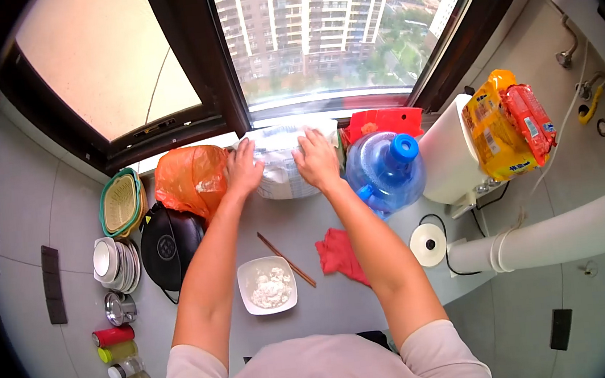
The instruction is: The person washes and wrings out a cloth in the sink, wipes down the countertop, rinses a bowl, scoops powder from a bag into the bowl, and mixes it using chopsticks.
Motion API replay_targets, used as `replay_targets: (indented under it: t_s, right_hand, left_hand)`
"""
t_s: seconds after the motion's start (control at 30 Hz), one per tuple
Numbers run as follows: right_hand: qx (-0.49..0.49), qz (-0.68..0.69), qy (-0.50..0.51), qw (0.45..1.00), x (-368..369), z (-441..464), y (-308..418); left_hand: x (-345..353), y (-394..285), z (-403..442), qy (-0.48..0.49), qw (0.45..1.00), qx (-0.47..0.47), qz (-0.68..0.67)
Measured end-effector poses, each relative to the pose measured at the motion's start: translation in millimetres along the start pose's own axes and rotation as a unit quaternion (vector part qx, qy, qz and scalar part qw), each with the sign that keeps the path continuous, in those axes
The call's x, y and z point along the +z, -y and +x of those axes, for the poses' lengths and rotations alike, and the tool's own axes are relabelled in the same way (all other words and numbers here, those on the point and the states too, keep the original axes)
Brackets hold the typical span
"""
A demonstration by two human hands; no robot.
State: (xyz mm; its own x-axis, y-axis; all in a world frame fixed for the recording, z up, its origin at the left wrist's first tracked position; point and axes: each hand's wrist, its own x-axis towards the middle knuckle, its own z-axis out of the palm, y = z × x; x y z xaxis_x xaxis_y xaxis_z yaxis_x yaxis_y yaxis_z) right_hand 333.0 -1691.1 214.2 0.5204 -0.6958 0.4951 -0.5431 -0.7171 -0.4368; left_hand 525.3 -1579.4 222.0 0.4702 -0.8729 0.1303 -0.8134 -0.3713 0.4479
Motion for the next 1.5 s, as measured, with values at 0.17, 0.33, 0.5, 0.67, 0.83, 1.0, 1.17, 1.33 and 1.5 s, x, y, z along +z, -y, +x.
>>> replay_targets:
  t_s: [0.17,0.33,0.5,0.67,0.83,1.0,1.17,1.33,1.5]
  right_hand:
    - [-0.034,-0.021,-0.012,0.999,-9.1,-11.5,9.8]
    - [-0.05,0.025,-0.057,0.997,-26.3,-65.9,54.1]
    - [0.019,0.104,0.119,0.987,-6.1,-176.5,74.9]
    - [0.124,0.103,0.266,0.951,12.1,-277.7,85.0]
    - [0.22,0.034,0.271,0.937,13.4,-313.1,98.4]
    - [0.203,0.016,0.265,0.943,21.9,-321.1,96.1]
    - [0.187,-0.075,0.291,0.935,23.7,-317.9,95.4]
    - [0.141,-0.104,0.291,0.941,27.1,-323.0,89.3]
    - [0.129,0.038,0.196,0.971,25.3,-326.8,65.4]
  left_hand:
    - [-4.7,21.1,-17.4,-0.066,0.989,0.136,-0.005]
    - [-23.9,31.2,-94.1,-0.094,0.981,0.15,-0.077]
    - [-7.9,78.3,-199.4,-0.078,0.983,0.027,-0.166]
    - [17.6,130.0,-302.6,-0.014,0.97,-0.16,-0.182]
    - [43.9,147.4,-366.3,0.008,0.923,-0.26,-0.284]
    - [60.9,142.1,-389.5,0.064,0.874,-0.286,-0.387]
    - [49.3,129.5,-391.4,0.107,0.753,-0.361,-0.54]
    - [50.4,123.5,-402.3,0.1,0.695,-0.379,-0.602]
    - [58.9,104.3,-423.6,0.017,0.648,-0.404,-0.645]
